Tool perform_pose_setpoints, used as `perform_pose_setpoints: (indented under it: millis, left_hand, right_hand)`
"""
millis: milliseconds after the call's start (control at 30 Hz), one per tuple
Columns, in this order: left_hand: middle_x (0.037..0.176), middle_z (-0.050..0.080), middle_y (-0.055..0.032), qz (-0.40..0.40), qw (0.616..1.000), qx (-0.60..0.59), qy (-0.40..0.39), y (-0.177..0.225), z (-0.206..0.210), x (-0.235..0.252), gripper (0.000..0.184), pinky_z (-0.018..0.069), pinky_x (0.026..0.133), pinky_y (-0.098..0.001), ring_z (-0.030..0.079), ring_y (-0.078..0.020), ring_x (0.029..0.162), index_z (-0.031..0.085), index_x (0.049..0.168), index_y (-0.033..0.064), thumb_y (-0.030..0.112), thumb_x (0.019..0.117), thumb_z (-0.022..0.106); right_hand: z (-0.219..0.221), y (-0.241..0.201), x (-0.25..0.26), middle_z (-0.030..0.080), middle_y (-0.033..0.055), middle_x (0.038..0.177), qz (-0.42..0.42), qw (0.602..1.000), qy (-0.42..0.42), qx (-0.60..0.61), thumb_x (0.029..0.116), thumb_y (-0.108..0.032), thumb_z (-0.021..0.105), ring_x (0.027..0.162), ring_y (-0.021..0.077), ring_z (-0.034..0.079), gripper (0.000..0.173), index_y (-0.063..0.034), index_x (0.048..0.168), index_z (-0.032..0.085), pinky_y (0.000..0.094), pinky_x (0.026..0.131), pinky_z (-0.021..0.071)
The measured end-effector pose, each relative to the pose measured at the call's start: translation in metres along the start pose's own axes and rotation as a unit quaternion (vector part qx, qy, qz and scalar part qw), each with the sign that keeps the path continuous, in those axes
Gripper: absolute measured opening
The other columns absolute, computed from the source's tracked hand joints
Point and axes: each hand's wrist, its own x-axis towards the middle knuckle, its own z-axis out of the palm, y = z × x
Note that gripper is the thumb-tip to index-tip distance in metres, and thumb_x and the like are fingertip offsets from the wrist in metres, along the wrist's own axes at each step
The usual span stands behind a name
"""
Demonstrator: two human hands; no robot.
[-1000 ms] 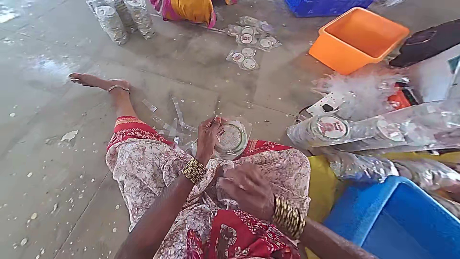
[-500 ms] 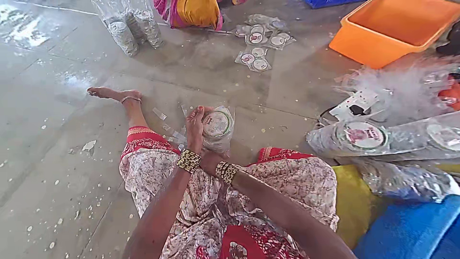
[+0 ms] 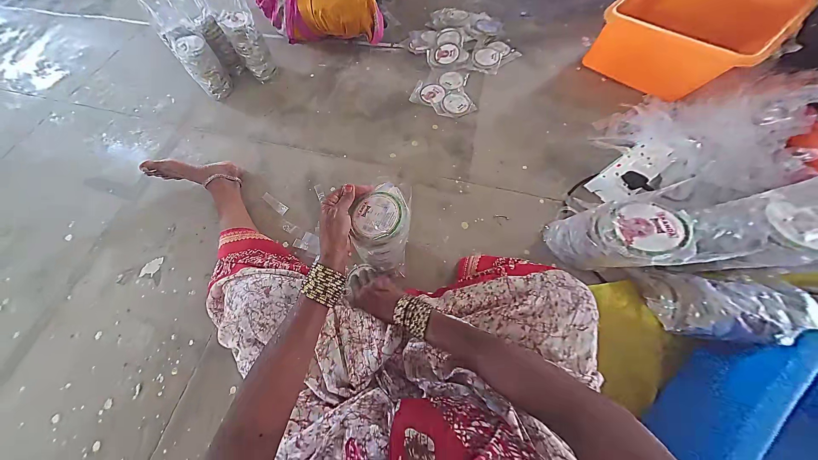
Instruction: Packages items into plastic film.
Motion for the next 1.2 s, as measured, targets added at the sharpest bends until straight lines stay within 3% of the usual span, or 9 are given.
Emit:
perform_pose_setpoints:
  millis: [133,233,300,433,567,667,800,967,1200]
  left_hand:
    - [0.104,0.074,0.0008,-0.004,1.000,0.015,0.005,0.001,-0.002,-0.006,0.042,0.0561,0.085,-0.0283,0.069,-0.0070,0.092,0.072,0.108,0.0091,0.030,0.1117,0.037]
    - [0.104,0.074,0.0008,-0.002,1.000,0.009,0.008,0.000,-0.002,-0.007,0.041,0.0557,0.086,-0.0288,0.068,-0.0066,0.093,0.071,0.109,0.0094,0.032,0.1115,0.037]
    - [0.104,0.074,0.0013,0.001,1.000,0.007,0.006,-0.004,-0.002,-0.007,0.039,0.0564,0.086,-0.0284,0.068,-0.0065,0.093,0.071,0.111,0.0104,0.033,0.1109,0.039]
    - [0.103,0.073,0.0007,0.008,1.000,0.010,0.002,-0.003,0.003,-0.006,0.039,0.0554,0.087,-0.0290,0.068,-0.0064,0.093,0.071,0.110,0.0078,0.030,0.1112,0.038]
    - [0.101,0.073,-0.0017,0.008,1.000,-0.001,0.004,-0.002,0.002,-0.002,0.037,0.0556,0.088,-0.0298,0.068,-0.0077,0.092,0.071,0.107,0.0032,0.022,0.1112,0.039]
    - [0.097,0.074,-0.0020,0.004,1.000,-0.016,0.008,-0.002,0.003,-0.002,0.035,0.0560,0.087,-0.0298,0.068,-0.0086,0.090,0.070,0.103,0.0025,0.018,0.1104,0.040]
    - [0.099,0.073,0.0020,0.000,1.000,0.018,0.008,0.001,0.000,-0.012,0.039,0.0561,0.084,-0.0278,0.068,-0.0057,0.089,0.071,0.107,0.0083,0.029,0.1112,0.038]
    - [0.102,0.074,0.0021,0.021,1.000,0.003,-0.005,-0.006,-0.002,-0.019,0.037,0.0555,0.089,-0.0286,0.068,-0.0060,0.093,0.071,0.110,0.0111,0.032,0.1110,0.040]
    - [0.098,0.073,0.0021,0.025,0.999,-0.013,0.027,-0.006,0.001,-0.024,0.038,0.0563,0.085,-0.0272,0.068,-0.0049,0.089,0.070,0.106,0.0092,0.031,0.1114,0.039]
  right_hand:
    - [-0.073,0.018,-0.067,0.070,0.0262,0.119,0.170,0.954,0.037,0.244,0.1050,-0.017,0.051,0.111,0.0453,0.067,0.038,-0.0070,0.141,0.060,0.0628,0.097,0.0494]
    - [-0.091,0.055,-0.120,0.071,0.0199,0.092,0.142,0.907,0.169,0.359,0.1004,-0.019,0.057,0.087,0.0349,0.070,0.027,0.0001,0.117,0.067,0.0571,0.081,0.0548]
    - [-0.093,0.073,-0.148,0.069,0.0023,0.084,0.138,0.820,0.265,0.489,0.0976,-0.018,0.064,0.077,0.0100,0.066,0.019,-0.0008,0.106,0.068,0.0331,0.074,0.0574]
    - [-0.111,0.086,-0.188,0.070,-0.0039,0.079,0.239,0.632,0.292,0.676,0.1044,-0.007,0.054,0.064,0.0014,0.063,0.012,-0.0064,0.101,0.065,0.0173,0.057,0.0513]
    - [-0.114,0.103,-0.204,0.069,-0.0031,0.082,0.208,0.774,0.178,0.570,0.0966,-0.005,0.060,0.072,0.0040,0.065,0.011,-0.0049,0.105,0.067,0.0237,0.066,0.0561]
    - [-0.116,0.102,-0.204,0.071,0.0128,0.094,0.167,0.895,0.063,0.408,0.0958,-0.016,0.064,0.089,0.0229,0.067,0.022,0.0006,0.107,0.071,0.0492,0.085,0.0524]
    - [-0.108,0.086,-0.204,0.073,0.0009,0.082,0.079,0.862,0.055,0.498,0.0989,-0.016,0.061,0.073,0.0053,0.068,0.021,0.0001,0.094,0.073,0.0272,0.072,0.0591]
    - [-0.092,0.066,-0.190,0.055,0.0223,0.146,0.219,0.925,0.052,0.306,0.0977,-0.054,0.061,0.139,0.0398,0.049,0.073,-0.0052,0.150,0.049,0.0610,0.115,0.0372]
    - [-0.056,-0.013,-0.171,0.041,0.0235,0.159,0.161,0.972,-0.009,0.169,0.0823,-0.051,0.078,0.148,0.0438,0.036,0.091,-0.0013,0.151,0.046,0.0665,0.119,0.0230]
